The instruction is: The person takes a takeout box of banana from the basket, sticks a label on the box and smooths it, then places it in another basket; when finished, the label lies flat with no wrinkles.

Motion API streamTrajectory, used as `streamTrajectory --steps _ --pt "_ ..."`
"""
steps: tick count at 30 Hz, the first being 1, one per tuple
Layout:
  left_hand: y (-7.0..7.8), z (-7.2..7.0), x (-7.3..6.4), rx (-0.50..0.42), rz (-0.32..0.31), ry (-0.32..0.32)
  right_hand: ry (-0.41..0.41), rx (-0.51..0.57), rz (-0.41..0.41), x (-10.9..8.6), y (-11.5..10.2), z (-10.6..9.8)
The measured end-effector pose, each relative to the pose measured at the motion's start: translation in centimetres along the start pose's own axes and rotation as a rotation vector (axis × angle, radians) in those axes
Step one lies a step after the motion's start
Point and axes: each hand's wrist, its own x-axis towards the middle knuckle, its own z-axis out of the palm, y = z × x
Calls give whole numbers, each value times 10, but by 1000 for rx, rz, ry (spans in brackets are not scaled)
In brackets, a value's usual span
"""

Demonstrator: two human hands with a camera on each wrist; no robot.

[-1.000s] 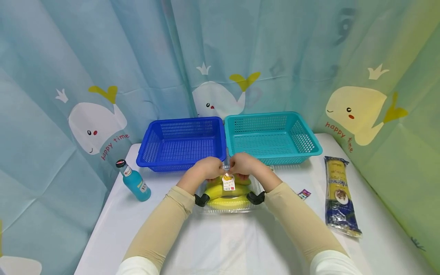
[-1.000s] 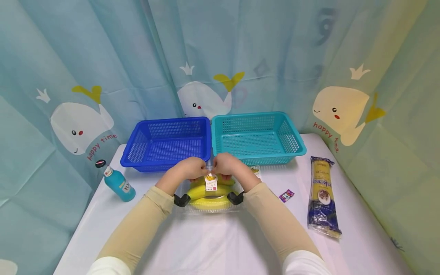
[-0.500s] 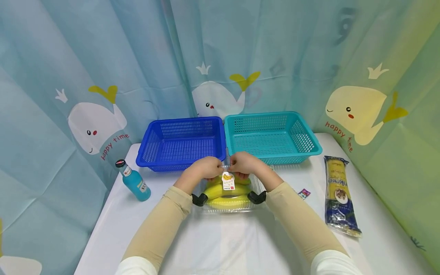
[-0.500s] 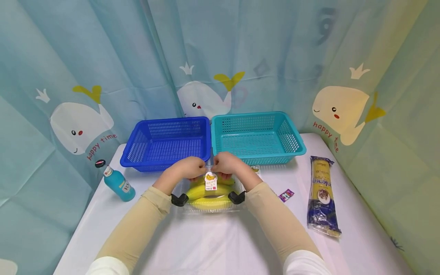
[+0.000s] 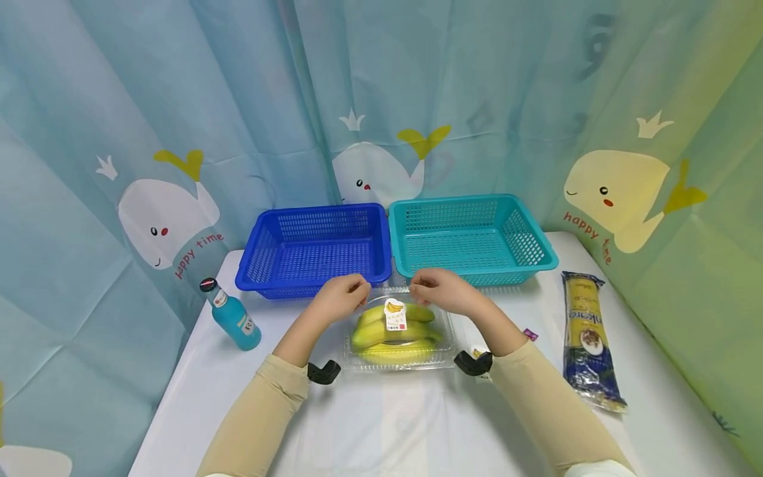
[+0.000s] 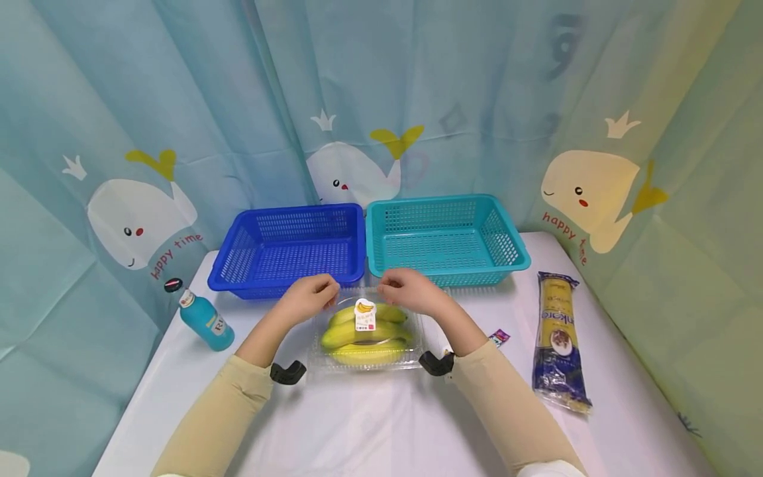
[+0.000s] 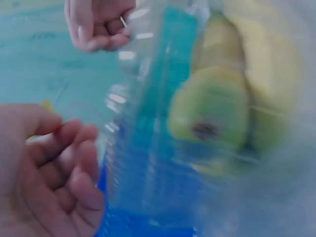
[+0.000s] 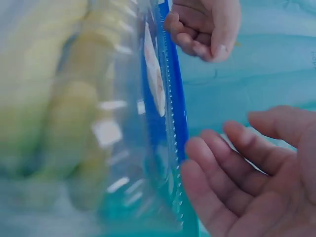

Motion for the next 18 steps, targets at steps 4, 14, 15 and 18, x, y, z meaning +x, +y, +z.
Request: streamTrajectory --steps 4,14,15,18 --pt "-14 2 -17 -140 -101 156 147 -13 -9 -20 11 4" --pt "-43 35 -40 -406 -109 447 444 129 -22 -48 40 30" --pt "-45 39 -41 -421 -108 453 463 160 -7 -50 43 33" --pt "-53 52 -40 -478 -109 443 495 242 31 -52 52 42"
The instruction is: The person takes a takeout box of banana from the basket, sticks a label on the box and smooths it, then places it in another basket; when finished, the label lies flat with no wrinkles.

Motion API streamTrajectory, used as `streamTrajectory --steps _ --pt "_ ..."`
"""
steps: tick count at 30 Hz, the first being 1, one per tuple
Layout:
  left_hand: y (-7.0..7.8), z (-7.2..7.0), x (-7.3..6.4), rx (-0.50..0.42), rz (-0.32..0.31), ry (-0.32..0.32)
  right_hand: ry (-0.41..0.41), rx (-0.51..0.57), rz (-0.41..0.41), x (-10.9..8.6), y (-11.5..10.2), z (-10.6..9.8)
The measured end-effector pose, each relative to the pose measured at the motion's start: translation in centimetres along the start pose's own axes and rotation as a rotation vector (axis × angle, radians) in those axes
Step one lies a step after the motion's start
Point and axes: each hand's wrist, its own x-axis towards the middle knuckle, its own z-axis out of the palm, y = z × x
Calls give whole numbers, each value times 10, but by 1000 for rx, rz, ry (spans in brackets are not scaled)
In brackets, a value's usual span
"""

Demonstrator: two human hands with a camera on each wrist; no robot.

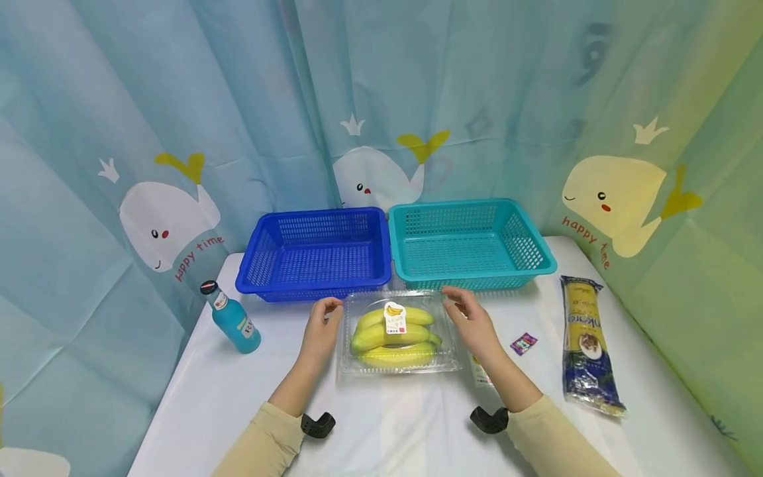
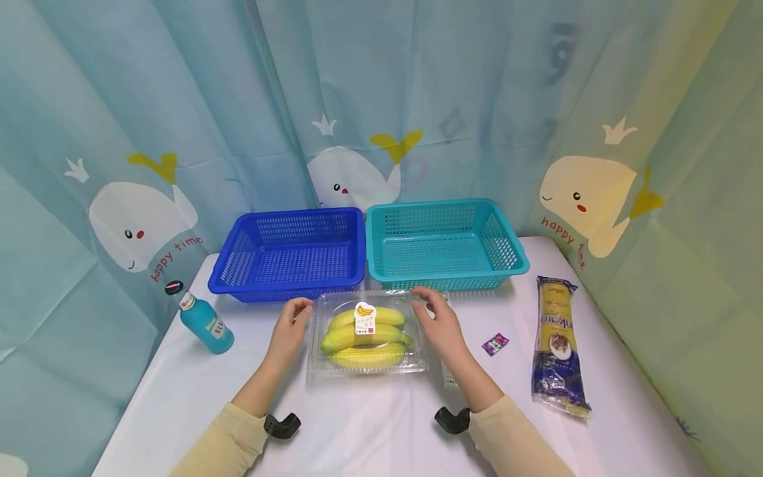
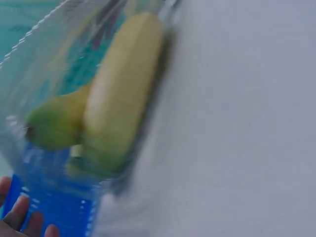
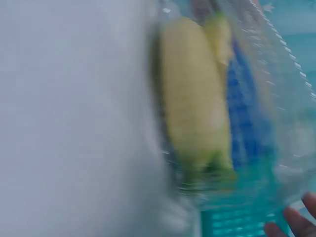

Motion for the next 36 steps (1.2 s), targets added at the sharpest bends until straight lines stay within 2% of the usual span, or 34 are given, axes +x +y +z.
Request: streamTrajectory --steps 3,7,11,16,22,29,36 --pt "-9 6 -4 -60 -24 -13 15 56 71 -4 8 5" --pt "-16 12 -11 -132 -54 -56 16 113 125 -7 12 10" --pt "-20 15 -17 -169 -33 -127 -8 153 128 -7 16 14" --pt "-21 18 -20 -176 8 -191 -41 209 88 -8 22 17" --pt "-21 19 -21 -151 41 -215 -70 332 39 -7 27 22" --pt "-22 20 -21 -145 70 -234 -113 443 89 -5 29 27" --pt "-21 20 -22 -143 85 -228 -139 466 110 -6 26 29"
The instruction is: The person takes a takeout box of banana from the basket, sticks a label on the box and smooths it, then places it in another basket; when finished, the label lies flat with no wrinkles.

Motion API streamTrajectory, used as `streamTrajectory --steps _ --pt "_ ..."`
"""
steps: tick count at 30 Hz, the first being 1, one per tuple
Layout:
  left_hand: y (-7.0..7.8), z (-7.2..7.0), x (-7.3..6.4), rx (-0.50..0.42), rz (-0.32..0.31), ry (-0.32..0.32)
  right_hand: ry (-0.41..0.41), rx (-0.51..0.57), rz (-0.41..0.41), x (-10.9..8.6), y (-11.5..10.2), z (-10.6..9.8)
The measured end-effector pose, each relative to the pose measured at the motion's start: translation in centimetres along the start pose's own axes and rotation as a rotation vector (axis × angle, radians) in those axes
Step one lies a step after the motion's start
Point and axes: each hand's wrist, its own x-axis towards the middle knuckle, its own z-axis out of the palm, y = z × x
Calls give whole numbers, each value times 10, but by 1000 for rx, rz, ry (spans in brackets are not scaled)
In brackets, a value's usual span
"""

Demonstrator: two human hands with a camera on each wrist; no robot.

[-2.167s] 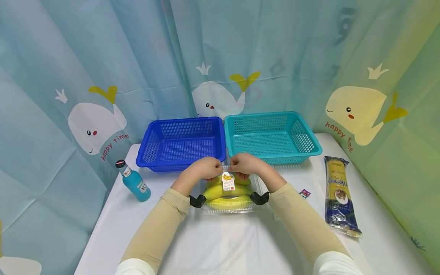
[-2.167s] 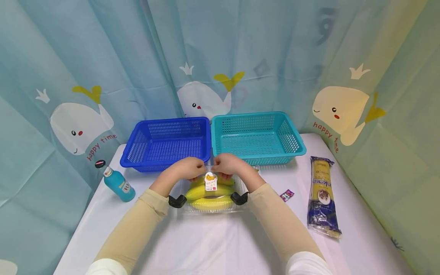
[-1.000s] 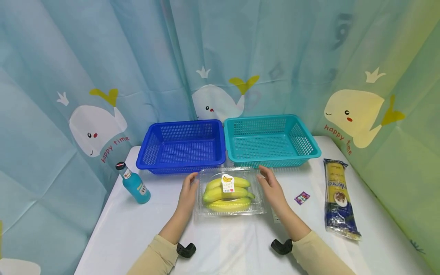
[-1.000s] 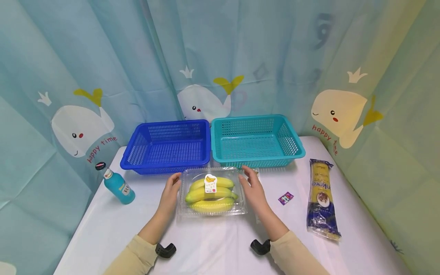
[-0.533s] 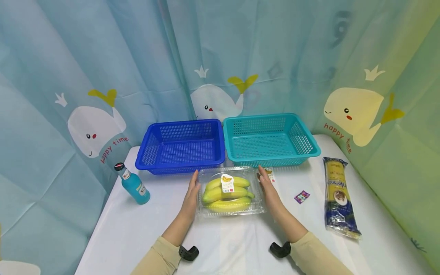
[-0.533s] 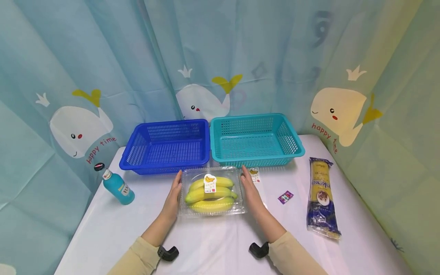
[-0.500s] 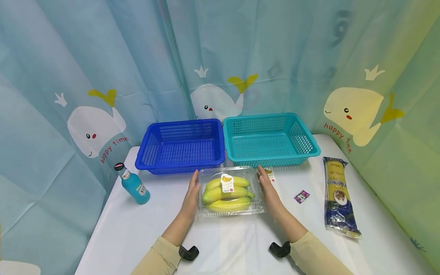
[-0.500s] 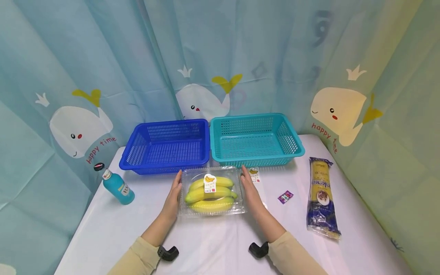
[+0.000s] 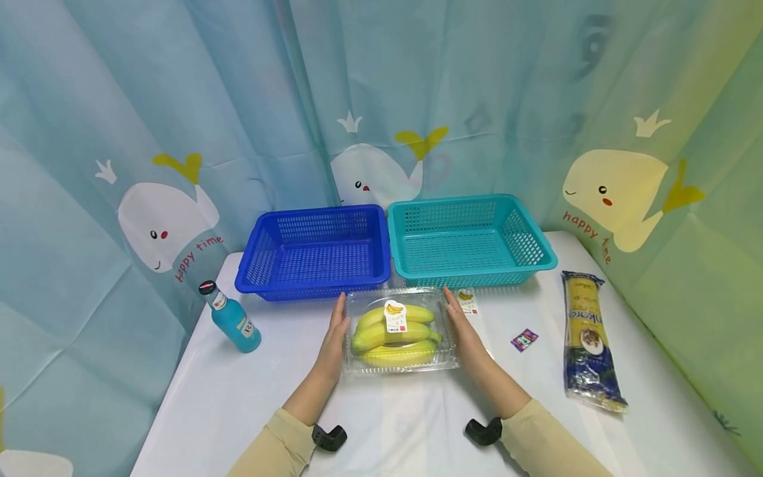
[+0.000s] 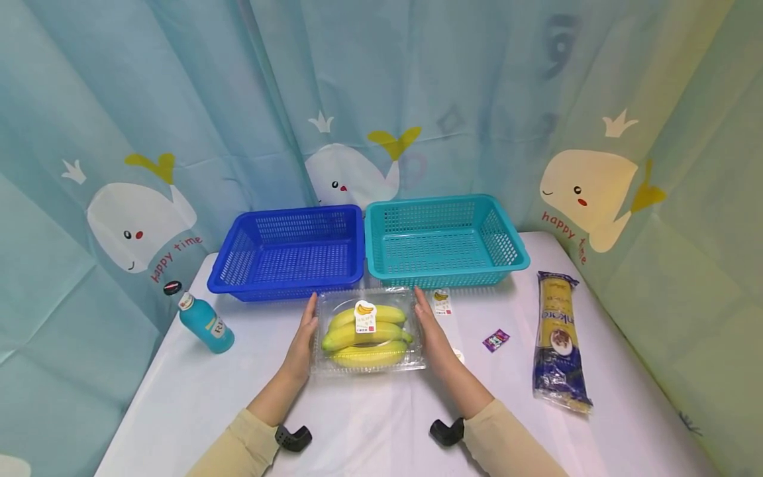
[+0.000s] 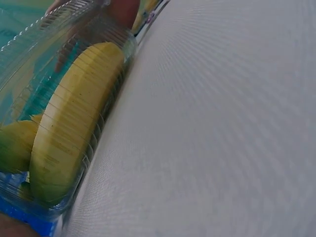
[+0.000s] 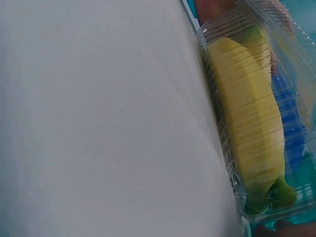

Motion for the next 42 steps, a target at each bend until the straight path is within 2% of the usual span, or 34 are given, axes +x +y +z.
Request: streamTrajectory --steps 12,17,23,29,35,42 --pt "4 1 -5 0 15 19 -20 20 -9 -7 -9 1" --pt "15 3 -9 -7 25 21 -13 -2 -38 -16 -18 0" --pt "30 6 -14 -31 78 21 16 -21 -86 -25 -28 -3" --pt "43 9 -15 -13 135 35 32 -7 -145 -28 -36 -5" --pt "56 11 -11 10 119 97 47 -21 -178 -26 -47 -10" --pt "69 14 5 -26 140 187 110 -8 -195 -20 -65 -17"
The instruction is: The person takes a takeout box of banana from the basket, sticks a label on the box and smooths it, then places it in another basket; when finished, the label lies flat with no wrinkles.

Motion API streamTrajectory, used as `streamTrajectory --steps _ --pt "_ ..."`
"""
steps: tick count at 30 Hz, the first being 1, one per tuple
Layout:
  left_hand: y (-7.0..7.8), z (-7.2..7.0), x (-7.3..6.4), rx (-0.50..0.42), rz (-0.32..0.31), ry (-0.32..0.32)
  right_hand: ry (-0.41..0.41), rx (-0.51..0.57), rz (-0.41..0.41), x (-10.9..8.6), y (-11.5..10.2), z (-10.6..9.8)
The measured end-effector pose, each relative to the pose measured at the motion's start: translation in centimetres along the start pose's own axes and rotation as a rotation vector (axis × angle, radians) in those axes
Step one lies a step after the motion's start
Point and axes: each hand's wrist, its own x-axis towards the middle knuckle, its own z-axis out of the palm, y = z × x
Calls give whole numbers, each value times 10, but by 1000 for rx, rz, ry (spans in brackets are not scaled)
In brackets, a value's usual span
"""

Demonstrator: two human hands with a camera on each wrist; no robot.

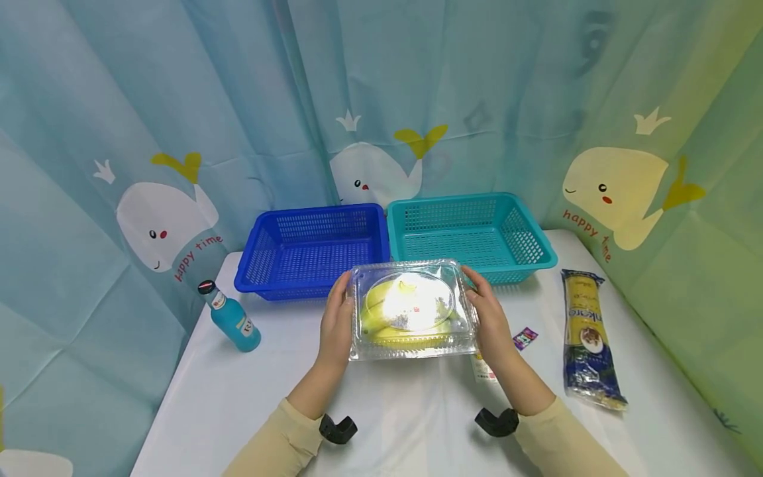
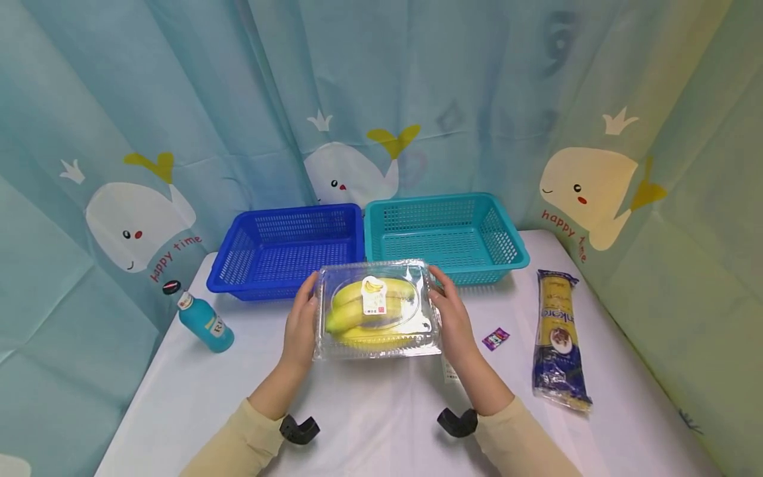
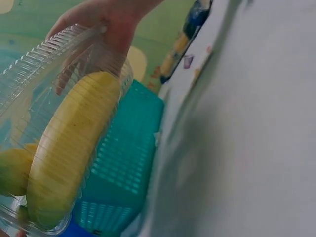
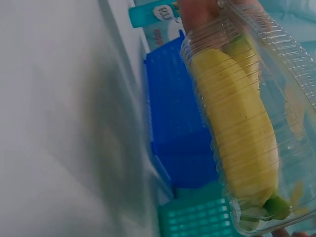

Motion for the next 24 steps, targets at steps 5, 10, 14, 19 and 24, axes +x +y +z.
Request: streamTrajectory --steps 5,10,14,19,24 --pt "7 6 15 -21 -13 61 46 22 7 10 -11 -5" --pt "12 14 33 -30 -16 75 111 -19 18 22 -17 -11" --pt "18 21 46 9 -13 87 187 -58 37 33 -22 -16" --pt "23 31 62 30 -46 99 298 -36 70 48 -28 -22" --pt "27 42 79 44 -85 115 385 -50 97 60 -32 -31"
